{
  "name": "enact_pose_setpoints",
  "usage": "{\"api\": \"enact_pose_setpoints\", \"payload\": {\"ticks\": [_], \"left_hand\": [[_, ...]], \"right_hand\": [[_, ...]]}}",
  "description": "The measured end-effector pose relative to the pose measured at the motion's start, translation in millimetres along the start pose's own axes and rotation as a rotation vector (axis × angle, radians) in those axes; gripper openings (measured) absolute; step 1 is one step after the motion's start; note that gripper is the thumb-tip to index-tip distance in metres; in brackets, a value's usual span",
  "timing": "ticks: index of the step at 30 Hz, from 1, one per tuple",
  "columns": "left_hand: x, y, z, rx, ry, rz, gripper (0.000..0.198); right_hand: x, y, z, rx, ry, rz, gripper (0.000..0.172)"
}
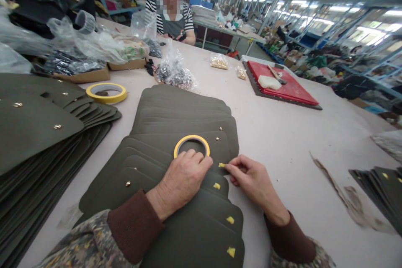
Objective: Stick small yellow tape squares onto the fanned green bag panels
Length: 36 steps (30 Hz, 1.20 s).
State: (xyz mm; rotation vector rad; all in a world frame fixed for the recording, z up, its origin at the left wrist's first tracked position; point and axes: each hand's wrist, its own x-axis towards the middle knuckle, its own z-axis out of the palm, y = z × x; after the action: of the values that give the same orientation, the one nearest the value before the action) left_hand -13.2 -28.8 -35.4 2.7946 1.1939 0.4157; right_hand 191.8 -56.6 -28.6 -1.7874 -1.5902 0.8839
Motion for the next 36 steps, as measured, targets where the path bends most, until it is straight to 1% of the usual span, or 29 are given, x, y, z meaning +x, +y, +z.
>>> {"api": "enact_pose_setpoints", "payload": {"ticks": [2,4,6,9,11,13,15,17,19,21,24,26,27,30,34,36], "left_hand": [[0,-1,-0.4,-0.013,0.004,0.0,0.012],[1,-1,-1.9,-0.045,0.018,0.001,0.014],[1,0,-3.6,-0.092,0.05,0.016,0.017],[0,-1,-4.5,-0.154,0.111,0.051,0.02],[-2,-5,-4.5,-0.182,0.16,0.063,0.02],[-3,-9,-5.0,-0.21,0.225,0.067,0.019],[-3,-14,-6.2,-0.231,0.293,0.056,0.018],[-2,-18,-7.7,-0.222,0.327,0.039,0.018],[0,-20,-8.2,-0.182,0.314,0.018,0.017],[3,-20,-7.6,-0.143,0.273,-0.008,0.016],[4,-20,-5.6,-0.127,0.234,-0.034,0.016],[5,-21,-4.5,-0.129,0.232,-0.026,0.016],[4,-21,-4.2,-0.129,0.233,-0.022,0.016],[3,-20,-4.4,-0.112,0.202,-0.022,0.016],[1,-17,-6.9,-0.039,0.088,0.037,0.016],[1,-15,-8.9,-0.01,0.055,0.065,0.015]], "right_hand": [[-4,-1,4,-0.092,0.03,-0.086,0.017],[-5,-3,10,-0.217,0.094,-0.143,0.016],[-3,-3,16,-0.307,0.14,-0.154,0.017],[1,-3,20,-0.363,0.148,-0.179,0.017],[3,-4,18,-0.374,0.11,-0.2,0.016],[4,-6,12,-0.384,0.029,-0.193,0.014],[4,-9,7,-0.366,-0.076,-0.157,0.013],[5,-11,3,-0.33,-0.147,-0.116,0.013],[5,-11,3,-0.312,-0.16,-0.092,0.012],[6,-8,3,-0.292,-0.134,-0.086,0.009],[7,-4,1,-0.142,-0.09,-0.071,0.015],[6,-3,-2,-0.045,-0.086,-0.045,0.019],[5,-3,-2,-0.032,-0.092,-0.039,0.021],[3,-5,1,-0.128,-0.087,-0.075,0.018],[1,-7,13,-0.312,0.004,-0.133,0.016],[1,-8,17,-0.373,0.035,-0.162,0.014]]}}
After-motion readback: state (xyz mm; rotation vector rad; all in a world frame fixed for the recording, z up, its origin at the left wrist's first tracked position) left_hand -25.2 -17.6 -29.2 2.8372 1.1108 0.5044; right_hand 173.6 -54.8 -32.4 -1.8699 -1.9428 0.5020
